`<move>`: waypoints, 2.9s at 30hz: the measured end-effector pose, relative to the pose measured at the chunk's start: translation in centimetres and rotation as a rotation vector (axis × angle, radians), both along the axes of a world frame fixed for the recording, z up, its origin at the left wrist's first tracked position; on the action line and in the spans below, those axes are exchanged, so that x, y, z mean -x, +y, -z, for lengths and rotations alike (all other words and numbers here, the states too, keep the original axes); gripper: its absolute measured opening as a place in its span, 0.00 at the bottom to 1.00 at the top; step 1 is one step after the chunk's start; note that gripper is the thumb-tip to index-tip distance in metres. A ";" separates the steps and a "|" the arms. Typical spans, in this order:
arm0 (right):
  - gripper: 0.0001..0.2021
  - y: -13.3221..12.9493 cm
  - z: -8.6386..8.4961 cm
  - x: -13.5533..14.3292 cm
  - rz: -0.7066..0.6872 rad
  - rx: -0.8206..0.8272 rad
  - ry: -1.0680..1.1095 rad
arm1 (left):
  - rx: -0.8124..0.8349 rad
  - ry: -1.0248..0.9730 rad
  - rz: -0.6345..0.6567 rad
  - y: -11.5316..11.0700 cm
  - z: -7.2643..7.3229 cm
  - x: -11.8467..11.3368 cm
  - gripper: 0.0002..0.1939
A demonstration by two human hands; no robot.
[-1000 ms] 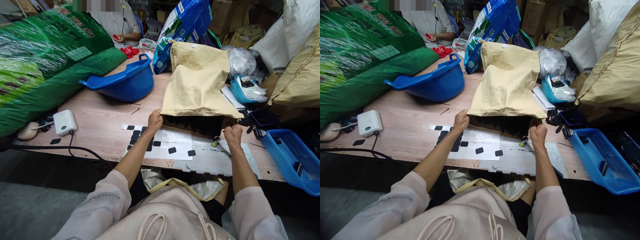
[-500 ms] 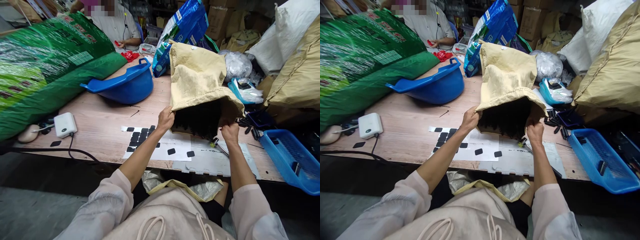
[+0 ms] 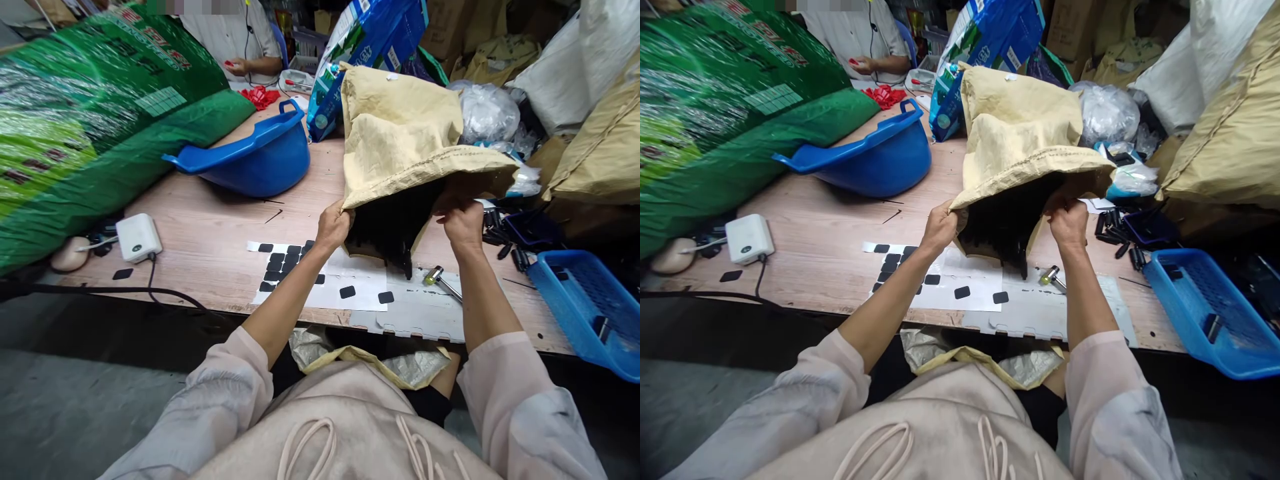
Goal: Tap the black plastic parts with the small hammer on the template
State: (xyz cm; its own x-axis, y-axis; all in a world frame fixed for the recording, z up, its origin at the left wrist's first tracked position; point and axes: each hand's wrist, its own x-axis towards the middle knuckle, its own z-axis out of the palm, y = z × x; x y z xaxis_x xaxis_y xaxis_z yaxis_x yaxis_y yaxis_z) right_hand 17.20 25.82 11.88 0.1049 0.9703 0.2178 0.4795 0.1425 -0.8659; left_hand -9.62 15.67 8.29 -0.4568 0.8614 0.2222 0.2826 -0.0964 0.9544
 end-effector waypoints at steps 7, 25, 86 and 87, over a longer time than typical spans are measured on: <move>0.12 -0.5 0.6 -0.3 0.029 0.069 0.058 | 0.035 0.047 0.062 -1.0 0.9 0.2 0.12; 0.17 -17.6 8.4 3.0 -0.118 -0.069 -0.436 | 0.208 0.134 -0.136 -6.3 7.6 3.9 0.25; 0.17 -20.6 8.6 18.6 -0.592 0.006 -0.738 | 0.089 -0.369 -0.206 -5.1 9.4 4.9 0.22; 0.16 -20.3 8.8 18.7 -0.588 -0.007 -0.732 | 0.104 -0.377 -0.196 -5.0 9.3 4.9 0.21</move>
State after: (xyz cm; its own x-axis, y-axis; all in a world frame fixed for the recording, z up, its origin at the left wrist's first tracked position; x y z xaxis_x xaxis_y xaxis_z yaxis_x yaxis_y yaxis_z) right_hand -1.45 5.50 3.07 -0.5672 0.8225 0.0415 0.7541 0.5390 -0.3753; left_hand -14.56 10.65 -0.96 -0.6465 0.7592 -0.0748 -0.0842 0.0265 0.9961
